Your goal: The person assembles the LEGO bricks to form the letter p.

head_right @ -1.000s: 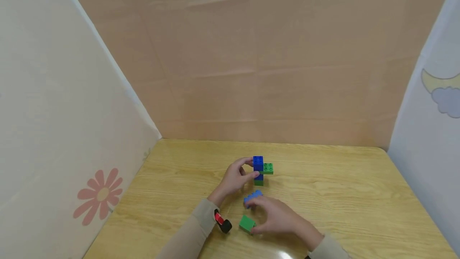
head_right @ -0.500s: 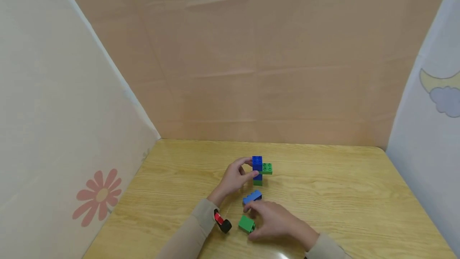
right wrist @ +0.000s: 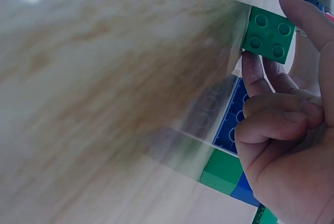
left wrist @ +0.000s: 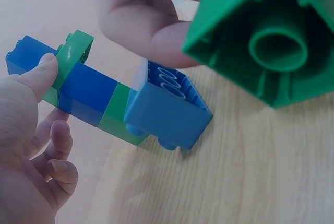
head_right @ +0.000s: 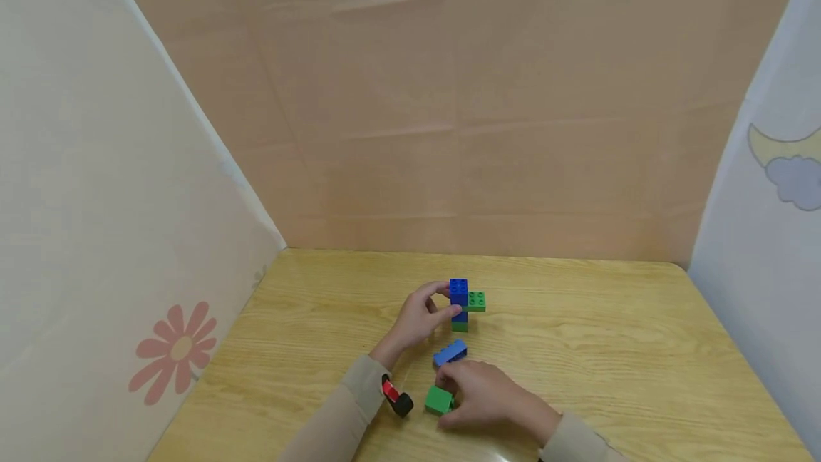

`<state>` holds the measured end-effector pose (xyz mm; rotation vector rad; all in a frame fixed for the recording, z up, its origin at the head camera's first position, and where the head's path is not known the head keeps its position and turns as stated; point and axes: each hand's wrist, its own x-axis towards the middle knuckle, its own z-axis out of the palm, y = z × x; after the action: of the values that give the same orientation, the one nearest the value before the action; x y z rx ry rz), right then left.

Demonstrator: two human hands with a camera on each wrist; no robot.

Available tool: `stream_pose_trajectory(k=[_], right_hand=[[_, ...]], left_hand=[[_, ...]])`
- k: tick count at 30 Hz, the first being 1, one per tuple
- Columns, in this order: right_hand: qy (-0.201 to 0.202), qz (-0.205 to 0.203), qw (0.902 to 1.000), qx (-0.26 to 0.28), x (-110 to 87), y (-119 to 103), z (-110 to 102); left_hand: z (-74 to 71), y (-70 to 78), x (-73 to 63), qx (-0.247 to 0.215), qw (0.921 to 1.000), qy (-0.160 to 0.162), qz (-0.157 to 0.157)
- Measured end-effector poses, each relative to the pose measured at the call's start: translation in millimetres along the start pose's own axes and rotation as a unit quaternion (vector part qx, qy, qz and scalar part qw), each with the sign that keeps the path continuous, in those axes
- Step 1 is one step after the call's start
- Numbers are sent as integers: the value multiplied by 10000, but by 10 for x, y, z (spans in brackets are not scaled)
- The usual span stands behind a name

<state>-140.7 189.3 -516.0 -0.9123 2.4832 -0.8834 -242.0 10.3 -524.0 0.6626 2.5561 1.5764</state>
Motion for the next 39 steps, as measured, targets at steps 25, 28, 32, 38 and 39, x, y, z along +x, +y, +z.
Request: stream_pose_trajectory(k=[25,28,32,38,39], right_hand=[[441,-250,9984,-259,-101,37,-39],[598,-255,9976,-228,-126,43,-71],[856,-407,9950,-309,-155,54,-120],[1109,-702,9910,-263,-176,55,-203],[1148,-698,9906,-240,-179,54,-218]], left_hand=[[13,17,-8,80,10000,32,16],[15,10,-8,47,10000,24,53],[16,-4,-2,5,10000,19,74],[9,1,-4,3,10000,5,79],[6,7,-4,-2,10000,-2,81]])
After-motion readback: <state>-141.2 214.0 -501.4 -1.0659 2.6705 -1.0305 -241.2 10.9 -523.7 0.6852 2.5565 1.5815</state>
